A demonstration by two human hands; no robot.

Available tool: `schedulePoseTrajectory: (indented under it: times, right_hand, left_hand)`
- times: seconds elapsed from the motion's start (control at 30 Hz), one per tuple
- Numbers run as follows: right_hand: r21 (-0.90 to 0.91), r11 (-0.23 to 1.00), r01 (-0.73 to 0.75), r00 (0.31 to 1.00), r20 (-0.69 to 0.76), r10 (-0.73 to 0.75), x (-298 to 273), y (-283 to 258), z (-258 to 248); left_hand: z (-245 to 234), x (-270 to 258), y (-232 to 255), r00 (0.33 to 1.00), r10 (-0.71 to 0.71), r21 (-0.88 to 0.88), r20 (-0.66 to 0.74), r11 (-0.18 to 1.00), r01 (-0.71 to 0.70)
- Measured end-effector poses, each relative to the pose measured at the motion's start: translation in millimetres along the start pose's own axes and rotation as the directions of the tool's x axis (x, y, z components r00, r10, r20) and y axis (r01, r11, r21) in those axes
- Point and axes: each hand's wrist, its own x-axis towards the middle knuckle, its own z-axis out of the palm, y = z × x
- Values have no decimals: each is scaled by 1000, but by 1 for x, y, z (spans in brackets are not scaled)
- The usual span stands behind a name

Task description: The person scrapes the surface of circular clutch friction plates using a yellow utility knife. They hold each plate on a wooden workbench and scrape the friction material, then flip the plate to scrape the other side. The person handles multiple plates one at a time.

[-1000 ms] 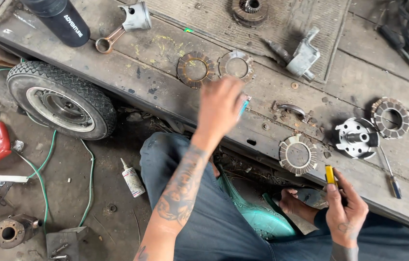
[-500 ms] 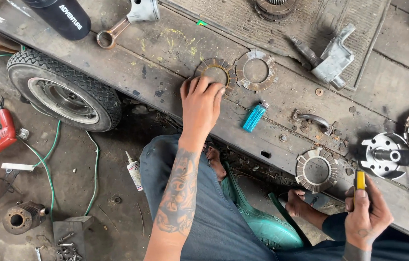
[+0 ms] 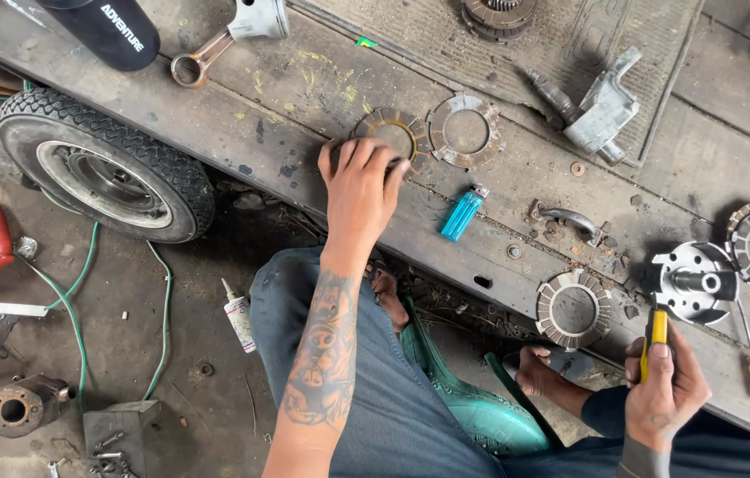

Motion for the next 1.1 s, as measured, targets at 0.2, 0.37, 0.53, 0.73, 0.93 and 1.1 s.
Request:
schedulePoseTrajectory:
  times: [0.2,0.37,0.53,0.73,0.93,1.1]
  right_hand:
    - [60,998,10,1000,-15,-10,3,10,-2]
    - [91,996,14,999,-39,-10,2,21,-7]
    - [126,992,13,999,-54,-6,1,25,-8]
    - [91,996,-6,1000,-17,7,0,23,-10]
    - [79,997,3,999,-45,1,0,21,-8]
    - [65,997,-31,998,-60,35,0,16,-5]
  left_hand:
    - [3,-2,6,998,13,13,67,1000,-14]
    - [9,-2,8,1000,9,44,6,999,-9]
    - [-3,3,6,962,-151,-215,-227,971,102]
    - [-34,-3,10,755,-630,-761,-183,577,297]
    - [-38,-11,2,834,-542,-852,-100,480,209]
    - [-38,-12,7,859,-491,-928,-146,370,54]
